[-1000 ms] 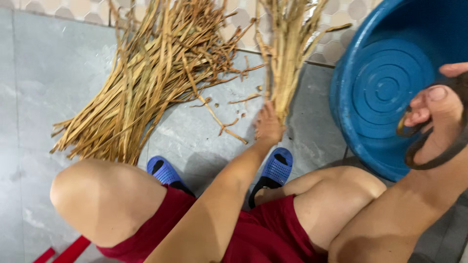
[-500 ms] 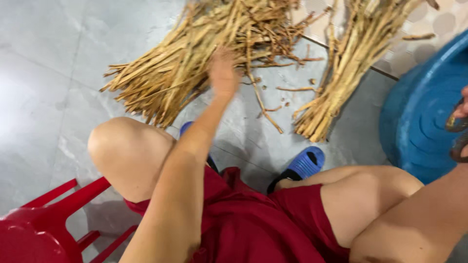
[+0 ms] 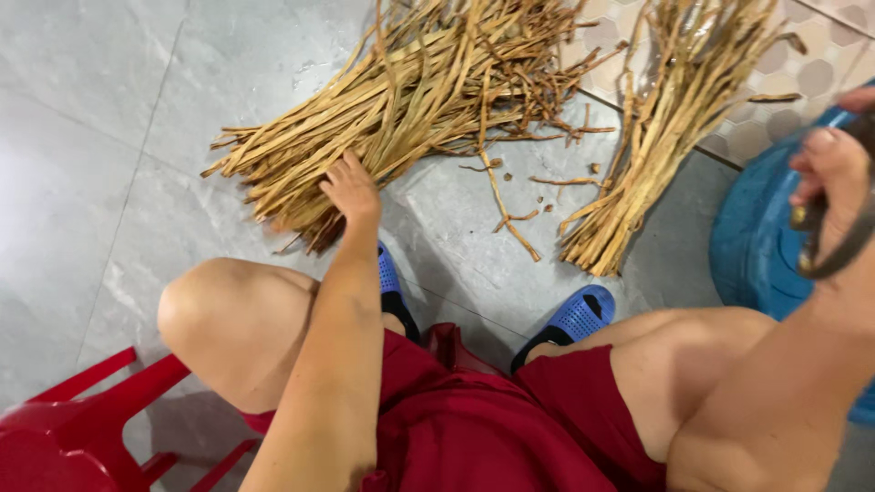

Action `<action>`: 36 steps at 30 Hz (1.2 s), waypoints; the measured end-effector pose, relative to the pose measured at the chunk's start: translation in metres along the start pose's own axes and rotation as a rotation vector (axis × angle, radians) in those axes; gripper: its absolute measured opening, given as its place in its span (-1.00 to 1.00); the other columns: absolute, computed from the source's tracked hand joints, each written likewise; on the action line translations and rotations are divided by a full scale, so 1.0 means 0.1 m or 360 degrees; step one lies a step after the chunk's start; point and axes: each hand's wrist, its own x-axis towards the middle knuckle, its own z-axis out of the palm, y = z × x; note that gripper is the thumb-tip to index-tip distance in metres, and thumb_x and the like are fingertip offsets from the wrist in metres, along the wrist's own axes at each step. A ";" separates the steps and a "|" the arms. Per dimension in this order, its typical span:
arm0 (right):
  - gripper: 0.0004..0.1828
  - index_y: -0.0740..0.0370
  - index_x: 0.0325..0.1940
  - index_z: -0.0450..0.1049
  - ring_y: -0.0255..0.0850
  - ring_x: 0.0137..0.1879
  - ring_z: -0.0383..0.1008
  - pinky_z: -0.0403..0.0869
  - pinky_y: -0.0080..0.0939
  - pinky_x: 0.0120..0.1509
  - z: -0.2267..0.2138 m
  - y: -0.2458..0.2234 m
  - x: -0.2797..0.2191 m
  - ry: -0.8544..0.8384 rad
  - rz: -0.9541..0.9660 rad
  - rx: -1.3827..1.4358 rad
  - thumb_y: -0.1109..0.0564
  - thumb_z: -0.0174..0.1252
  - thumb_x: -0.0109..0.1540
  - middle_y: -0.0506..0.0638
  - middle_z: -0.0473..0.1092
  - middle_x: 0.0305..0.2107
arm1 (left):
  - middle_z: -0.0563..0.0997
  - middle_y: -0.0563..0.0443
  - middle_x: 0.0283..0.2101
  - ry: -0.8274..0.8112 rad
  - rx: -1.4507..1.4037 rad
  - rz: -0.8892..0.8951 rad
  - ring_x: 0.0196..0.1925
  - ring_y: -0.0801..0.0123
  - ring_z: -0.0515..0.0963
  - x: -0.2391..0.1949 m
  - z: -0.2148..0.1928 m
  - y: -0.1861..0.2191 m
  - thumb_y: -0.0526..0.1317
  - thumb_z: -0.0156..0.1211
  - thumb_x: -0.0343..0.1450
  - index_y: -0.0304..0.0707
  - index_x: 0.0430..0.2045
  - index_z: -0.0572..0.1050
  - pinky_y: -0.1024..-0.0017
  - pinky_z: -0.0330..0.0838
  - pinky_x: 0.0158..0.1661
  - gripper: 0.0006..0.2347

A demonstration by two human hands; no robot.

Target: The person sits on a tiled floor and uses a pair of scissors to cut a bundle of dried, straw-like stems into shorter pieces. They hold the stems in their left hand and repeatedly snip them with the scissors in their right hand, dropping the cut pieces onto the floor.

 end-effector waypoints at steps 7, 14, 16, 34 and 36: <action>-0.78 0.30 0.23 0.33 -0.40 -0.33 0.35 0.38 -0.47 -0.21 0.09 -0.13 0.03 -0.0023 -0.0059 -0.0160 0.21 0.14 0.53 -0.04 0.35 -0.35 | 0.41 -0.19 0.09 0.0325 0.0380 0.0501 0.15 0.01 0.40 0.06 0.04 0.04 -0.13 0.14 0.42 -0.14 0.01 0.36 0.00 0.31 0.10 -0.69; -0.73 0.30 0.16 0.37 -0.38 -0.34 0.41 0.37 -0.49 -0.25 0.34 -0.41 -0.04 -0.0046 -0.0036 0.0083 0.37 0.30 0.46 0.00 0.47 -0.29 | 0.40 -0.17 0.09 -0.0035 -0.0337 0.0007 0.03 0.05 0.54 -0.27 0.19 0.34 -0.02 0.38 0.26 -0.29 0.09 0.28 0.03 0.39 -0.01 -0.42; -0.72 0.30 0.15 0.38 -0.39 -0.36 0.42 0.37 -0.49 -0.27 0.37 -0.50 -0.06 -0.0044 -0.0026 0.0151 0.38 0.32 0.44 0.00 0.47 -0.32 | 0.41 -0.16 0.07 -0.0045 -0.0264 -0.0077 0.05 0.03 0.52 -0.22 0.24 0.36 -0.04 0.34 0.33 -0.26 0.07 0.31 0.00 0.39 -0.02 -0.50; -0.73 0.31 0.13 0.44 -0.41 -0.29 0.52 0.41 -0.49 -0.33 0.34 -0.77 -0.12 0.0039 -0.0073 0.0122 0.32 0.34 0.39 -0.05 0.46 -0.35 | 0.64 -0.17 -0.33 -0.1642 -0.2374 0.0455 -0.35 0.24 0.69 0.21 -1.74 0.41 -0.39 0.36 0.33 -0.41 -0.18 0.43 0.33 0.70 -0.29 -0.74; -0.73 0.31 0.13 0.45 -0.41 -0.29 0.52 0.42 -0.49 -0.33 0.34 -0.75 -0.13 0.0044 -0.0084 0.0140 0.32 0.34 0.38 -0.05 0.46 -0.36 | 0.67 -0.16 -0.31 -0.1673 -0.2602 0.0470 -0.32 0.29 0.71 0.12 -2.03 0.42 -0.39 0.32 0.33 -0.38 -0.20 0.42 0.31 0.72 -0.28 -0.76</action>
